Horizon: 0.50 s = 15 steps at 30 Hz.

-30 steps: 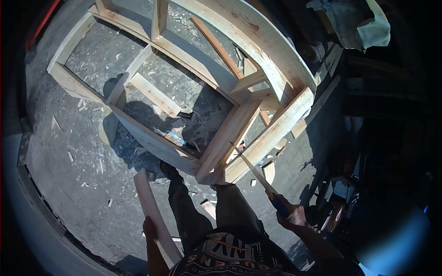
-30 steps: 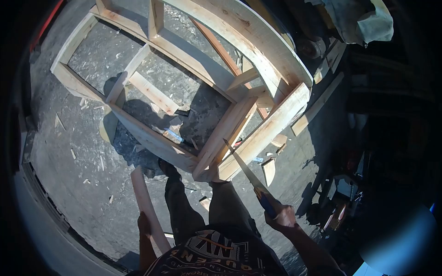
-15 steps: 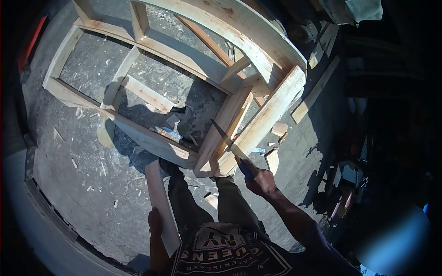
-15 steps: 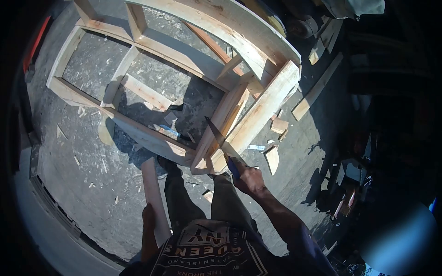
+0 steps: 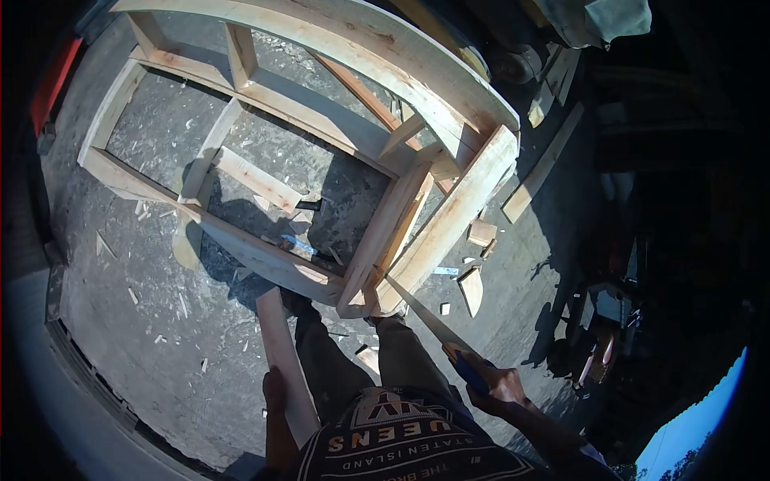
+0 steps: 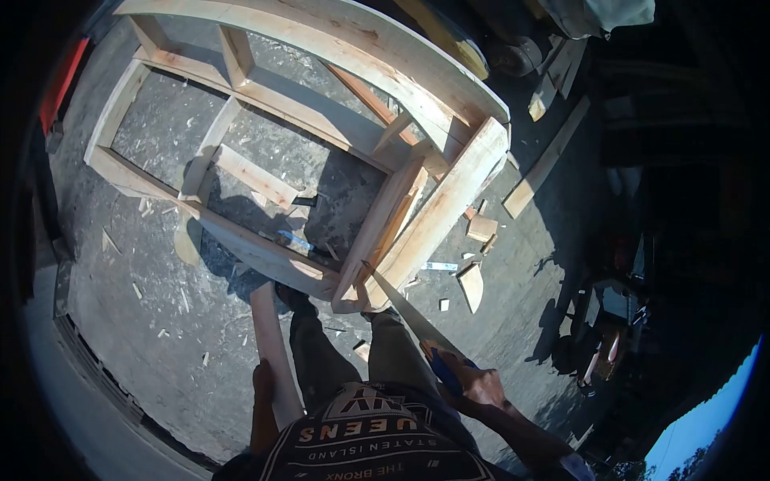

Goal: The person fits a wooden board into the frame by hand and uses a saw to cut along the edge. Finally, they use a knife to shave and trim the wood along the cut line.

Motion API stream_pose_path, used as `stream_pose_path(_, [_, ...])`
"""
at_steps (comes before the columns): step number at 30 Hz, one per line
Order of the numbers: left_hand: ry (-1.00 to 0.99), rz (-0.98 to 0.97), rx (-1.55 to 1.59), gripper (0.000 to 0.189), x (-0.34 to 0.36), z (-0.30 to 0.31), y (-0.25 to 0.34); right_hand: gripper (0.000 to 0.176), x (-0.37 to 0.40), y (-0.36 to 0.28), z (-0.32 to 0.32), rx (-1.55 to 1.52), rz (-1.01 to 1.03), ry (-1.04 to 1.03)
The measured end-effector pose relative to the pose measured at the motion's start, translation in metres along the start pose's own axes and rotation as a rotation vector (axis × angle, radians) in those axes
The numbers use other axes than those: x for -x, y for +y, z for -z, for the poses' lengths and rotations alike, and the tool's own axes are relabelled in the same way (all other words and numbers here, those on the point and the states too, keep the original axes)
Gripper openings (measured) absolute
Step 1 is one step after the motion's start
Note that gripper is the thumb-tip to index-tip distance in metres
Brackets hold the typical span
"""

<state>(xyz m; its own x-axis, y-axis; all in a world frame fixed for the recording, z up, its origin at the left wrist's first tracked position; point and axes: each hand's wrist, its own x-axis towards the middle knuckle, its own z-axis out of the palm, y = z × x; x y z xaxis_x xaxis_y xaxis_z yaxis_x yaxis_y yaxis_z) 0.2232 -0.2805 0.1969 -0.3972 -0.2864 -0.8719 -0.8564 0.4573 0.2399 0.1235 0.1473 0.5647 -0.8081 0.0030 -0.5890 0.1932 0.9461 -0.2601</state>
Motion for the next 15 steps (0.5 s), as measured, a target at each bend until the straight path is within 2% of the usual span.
stream_pose_path(2, [-0.024,0.007,0.189,0.066,0.015,0.012,0.019,0.06,0.007,-0.014,0.015,0.153,-0.111,-0.149])
stream_pose_path(5, [-0.008,0.007,0.292,0.064,0.02,0.011,0.014,0.063,0.004,-0.002,0.012,0.081,-0.004,-0.063])
stream_pose_path(8, [0.044,0.044,0.087,0.064,0.014,0.003,-0.002,0.064,-0.031,0.005,-0.014,0.006,0.001,-0.04])
stream_pose_path(10, [0.008,0.054,0.098,0.064,0.014,-0.007,-0.004,0.061,-0.097,0.029,-0.069,0.103,0.033,-0.036])
stream_pose_path(12, [-0.019,0.059,0.092,0.064,0.023,0.005,-0.014,0.061,-0.114,0.048,-0.107,0.13,0.033,-0.05])
stream_pose_path(14, [-0.016,0.153,-0.02,0.064,0.029,0.011,-0.012,0.068,-0.098,0.069,-0.106,0.218,0.12,-0.077])
stream_pose_path(15, [-0.015,0.155,-0.014,0.064,0.032,0.014,-0.01,0.067,-0.072,0.049,-0.066,0.158,0.083,-0.072])
